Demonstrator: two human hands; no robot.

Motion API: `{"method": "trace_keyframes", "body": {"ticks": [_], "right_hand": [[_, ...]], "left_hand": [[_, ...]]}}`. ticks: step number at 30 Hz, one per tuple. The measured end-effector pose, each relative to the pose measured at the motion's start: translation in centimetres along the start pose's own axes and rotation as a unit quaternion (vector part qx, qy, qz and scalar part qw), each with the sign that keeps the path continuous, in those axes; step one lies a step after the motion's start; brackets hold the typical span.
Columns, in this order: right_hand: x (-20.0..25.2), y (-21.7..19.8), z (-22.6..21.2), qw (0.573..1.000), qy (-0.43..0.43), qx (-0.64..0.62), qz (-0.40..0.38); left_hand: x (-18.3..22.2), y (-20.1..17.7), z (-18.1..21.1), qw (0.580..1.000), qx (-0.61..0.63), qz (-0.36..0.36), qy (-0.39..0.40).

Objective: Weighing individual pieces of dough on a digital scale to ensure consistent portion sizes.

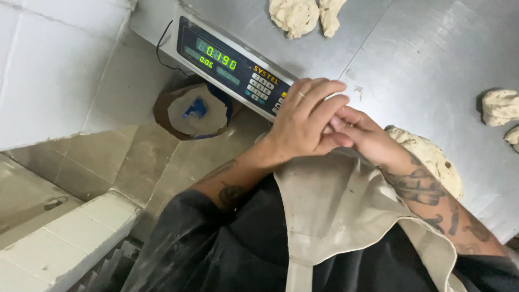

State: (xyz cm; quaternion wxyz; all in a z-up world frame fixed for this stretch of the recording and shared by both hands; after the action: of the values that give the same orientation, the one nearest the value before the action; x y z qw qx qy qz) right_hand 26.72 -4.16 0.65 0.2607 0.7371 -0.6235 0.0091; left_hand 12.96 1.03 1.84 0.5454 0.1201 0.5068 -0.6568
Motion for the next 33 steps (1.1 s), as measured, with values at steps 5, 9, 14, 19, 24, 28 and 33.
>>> {"method": "trace_keyframes", "body": {"ticks": [5,9,14,19,24,28,33], "right_hand": [[4.4,-6.3,4.4,0.99,-0.03,-0.079,0.109],[6.7,-7.4,3.6,0.962,-0.069,-0.182,0.189],[9.5,-10.0,5.6,0.944,-0.11,-0.254,0.182],[10.2,-10.4,6.0,0.958,-0.13,-0.232,0.105],[9.0,-7.8,2.9,0.983,-0.087,-0.158,0.022],[9.4,-6.3,-1.1,0.987,-0.146,0.065,0.007],[11.3,-0.6,-10.8,0.948,-0.231,0.139,-0.171]], "left_hand": [[-2.6,2.2,2.0,0.998,-0.034,-0.003,0.044],[-3.0,3.1,2.8,0.99,0.133,-0.048,0.027],[-2.1,4.4,6.0,0.964,0.153,-0.177,0.126],[-2.6,4.9,5.9,0.937,0.29,-0.183,0.061],[-1.9,5.3,4.9,0.919,0.337,-0.204,0.024],[0.7,7.9,0.3,0.948,0.225,-0.172,-0.142],[-4.5,4.4,-3.1,0.972,0.085,-0.14,-0.167]]}}
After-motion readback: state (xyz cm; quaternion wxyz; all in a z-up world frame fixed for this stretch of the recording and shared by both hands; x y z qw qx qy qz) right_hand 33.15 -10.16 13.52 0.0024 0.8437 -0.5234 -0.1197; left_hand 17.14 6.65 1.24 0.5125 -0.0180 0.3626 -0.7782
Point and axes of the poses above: each hand's wrist, its own x-axis away from the middle knuckle, its own y-axis out of the palm, z = x × y, the point moved 6 cm from there along -x, towards the middle knuckle, and after that the axes turned 13 degrees about -x, right-handed, at the moved point
